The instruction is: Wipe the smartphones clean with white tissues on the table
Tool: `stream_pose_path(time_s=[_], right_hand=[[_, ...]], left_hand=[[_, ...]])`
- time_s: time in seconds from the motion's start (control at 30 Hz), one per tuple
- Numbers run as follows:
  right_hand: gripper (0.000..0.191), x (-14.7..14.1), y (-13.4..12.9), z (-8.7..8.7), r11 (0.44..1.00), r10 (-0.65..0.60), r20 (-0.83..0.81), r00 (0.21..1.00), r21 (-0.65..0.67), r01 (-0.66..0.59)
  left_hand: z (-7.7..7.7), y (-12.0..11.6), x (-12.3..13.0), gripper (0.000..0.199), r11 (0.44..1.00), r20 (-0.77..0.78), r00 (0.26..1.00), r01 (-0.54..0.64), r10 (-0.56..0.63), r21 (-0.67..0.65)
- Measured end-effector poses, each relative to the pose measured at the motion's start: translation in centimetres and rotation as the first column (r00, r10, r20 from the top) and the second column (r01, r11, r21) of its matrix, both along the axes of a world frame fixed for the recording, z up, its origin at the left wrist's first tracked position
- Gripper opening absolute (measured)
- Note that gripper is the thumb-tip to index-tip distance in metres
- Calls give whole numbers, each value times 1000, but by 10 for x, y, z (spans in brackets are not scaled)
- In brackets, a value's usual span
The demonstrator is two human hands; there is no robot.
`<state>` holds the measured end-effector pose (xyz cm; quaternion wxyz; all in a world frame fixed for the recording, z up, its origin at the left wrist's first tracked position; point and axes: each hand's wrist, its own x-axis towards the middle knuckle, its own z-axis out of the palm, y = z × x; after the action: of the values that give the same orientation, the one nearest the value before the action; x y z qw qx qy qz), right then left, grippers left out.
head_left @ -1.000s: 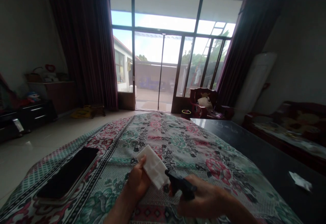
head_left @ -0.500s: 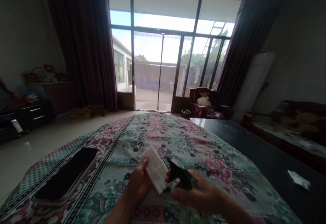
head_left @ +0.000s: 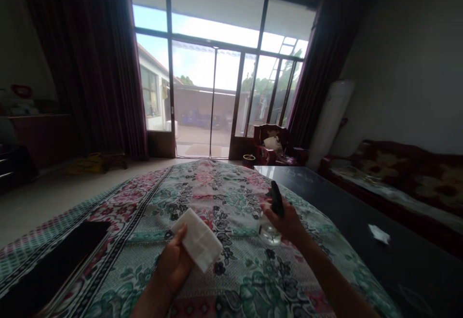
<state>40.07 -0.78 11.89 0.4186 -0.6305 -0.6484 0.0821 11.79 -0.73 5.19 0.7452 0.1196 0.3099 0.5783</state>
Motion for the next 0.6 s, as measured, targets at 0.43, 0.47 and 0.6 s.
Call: stream_pose_path(time_s=[0.43,0.47,0.6], right_hand=[[69,69,39,-59,995,-83,-183,980,30,90],[75,71,38,-61,999,-35,-223,974,32,44],[77,82,35,-68,987,115,-338,934,-67,-146]], left_hand=[[-1,-2,1,41,998,-101,994,-40,36,-44],[-1,-1,1,41,998,-106,994,-45,40,-48],[-5,1,-1,41,997,-126,991,-55,48,-54]])
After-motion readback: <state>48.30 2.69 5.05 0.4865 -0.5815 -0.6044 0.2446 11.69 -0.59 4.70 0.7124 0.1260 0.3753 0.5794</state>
